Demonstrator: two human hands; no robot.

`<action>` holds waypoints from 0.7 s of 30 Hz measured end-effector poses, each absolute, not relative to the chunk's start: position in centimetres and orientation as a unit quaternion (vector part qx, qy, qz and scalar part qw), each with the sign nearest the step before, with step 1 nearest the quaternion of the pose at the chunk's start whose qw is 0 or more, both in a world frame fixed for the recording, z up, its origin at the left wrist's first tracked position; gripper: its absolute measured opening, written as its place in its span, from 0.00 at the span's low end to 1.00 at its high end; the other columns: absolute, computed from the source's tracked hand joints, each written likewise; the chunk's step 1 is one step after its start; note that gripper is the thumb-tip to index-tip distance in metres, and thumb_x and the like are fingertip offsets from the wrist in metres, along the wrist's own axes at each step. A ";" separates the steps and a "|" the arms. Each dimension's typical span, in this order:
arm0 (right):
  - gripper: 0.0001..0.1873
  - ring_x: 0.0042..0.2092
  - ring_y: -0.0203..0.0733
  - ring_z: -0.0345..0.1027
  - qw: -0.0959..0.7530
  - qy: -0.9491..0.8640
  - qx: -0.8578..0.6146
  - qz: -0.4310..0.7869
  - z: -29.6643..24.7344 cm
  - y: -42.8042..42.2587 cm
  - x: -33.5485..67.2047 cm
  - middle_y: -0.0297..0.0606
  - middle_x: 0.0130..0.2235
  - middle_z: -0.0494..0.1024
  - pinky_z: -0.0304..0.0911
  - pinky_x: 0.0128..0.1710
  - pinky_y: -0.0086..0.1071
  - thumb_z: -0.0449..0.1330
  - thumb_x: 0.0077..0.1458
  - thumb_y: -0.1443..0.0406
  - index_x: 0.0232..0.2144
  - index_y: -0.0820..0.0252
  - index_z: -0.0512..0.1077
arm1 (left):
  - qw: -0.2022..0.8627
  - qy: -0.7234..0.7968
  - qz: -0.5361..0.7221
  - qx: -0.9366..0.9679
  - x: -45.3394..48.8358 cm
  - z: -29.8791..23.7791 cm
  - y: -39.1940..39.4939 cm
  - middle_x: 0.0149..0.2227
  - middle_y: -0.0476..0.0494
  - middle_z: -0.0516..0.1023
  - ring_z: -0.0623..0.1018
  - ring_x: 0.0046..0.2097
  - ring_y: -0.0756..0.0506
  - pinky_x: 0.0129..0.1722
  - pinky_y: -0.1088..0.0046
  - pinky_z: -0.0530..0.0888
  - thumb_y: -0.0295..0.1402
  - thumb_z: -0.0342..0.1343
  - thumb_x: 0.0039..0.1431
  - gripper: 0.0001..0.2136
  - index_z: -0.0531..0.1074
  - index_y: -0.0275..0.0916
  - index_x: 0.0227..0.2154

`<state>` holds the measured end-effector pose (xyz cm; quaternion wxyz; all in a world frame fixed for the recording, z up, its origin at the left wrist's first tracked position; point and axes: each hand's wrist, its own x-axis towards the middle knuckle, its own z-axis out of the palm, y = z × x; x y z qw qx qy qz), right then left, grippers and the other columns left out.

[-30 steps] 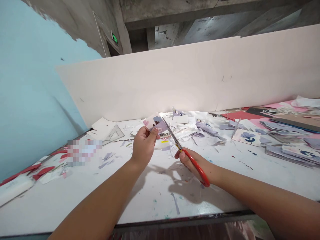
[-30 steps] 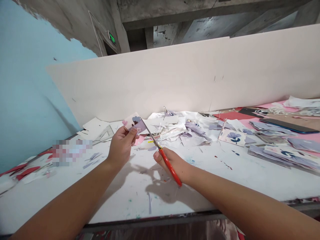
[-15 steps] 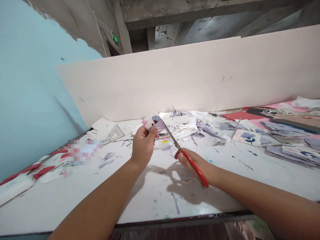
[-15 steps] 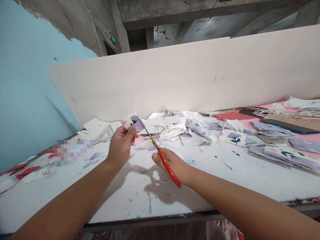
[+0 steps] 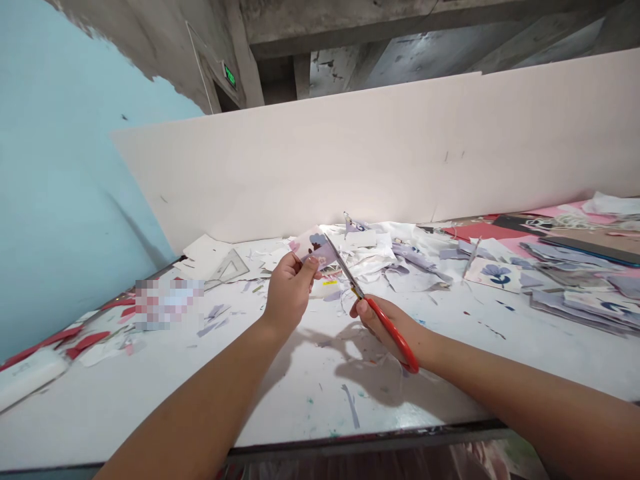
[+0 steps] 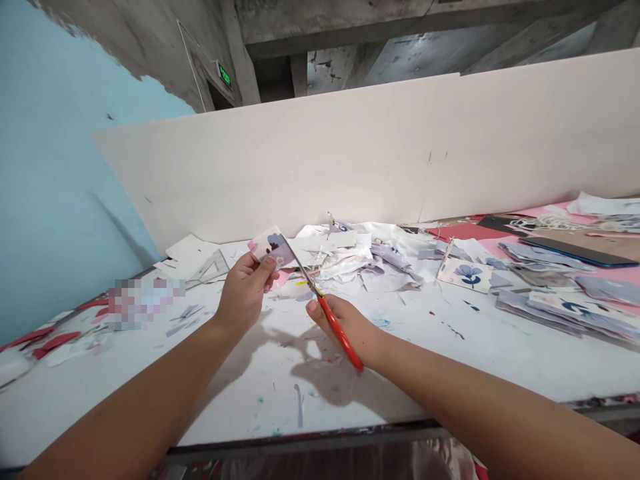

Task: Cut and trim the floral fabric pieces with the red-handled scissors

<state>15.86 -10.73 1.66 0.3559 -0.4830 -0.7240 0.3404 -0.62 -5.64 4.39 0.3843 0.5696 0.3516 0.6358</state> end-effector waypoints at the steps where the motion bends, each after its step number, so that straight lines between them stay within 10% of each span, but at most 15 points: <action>1: 0.31 0.22 0.34 0.49 0.356 -0.722 -0.484 0.343 1.6 -10.7 15.9 0.27 0.18 0.54 0.49 0.21 0.29 0.38 0.49 0.40 0.28 0.60 0.64 | 0.387 0.352 0.634 0.569 -0.6 4.4 -5.6 0.19 0.53 0.68 0.60 0.19 0.56 0.20 0.79 0.58 0.41 0.57 0.47 0.11 0.66 0.38 0.25; 21: 0.30 0.24 0.34 0.48 0.335 -0.769 -0.438 0.323 1.8 -10.9 16.4 0.29 0.23 0.55 0.51 0.24 0.30 0.35 0.52 0.41 0.29 0.59 0.60 | 0.422 0.329 0.629 0.564 -0.7 4.5 -5.3 0.19 0.53 0.67 0.59 0.19 0.57 0.20 0.79 0.57 0.37 0.56 0.50 0.08 0.66 0.37 0.26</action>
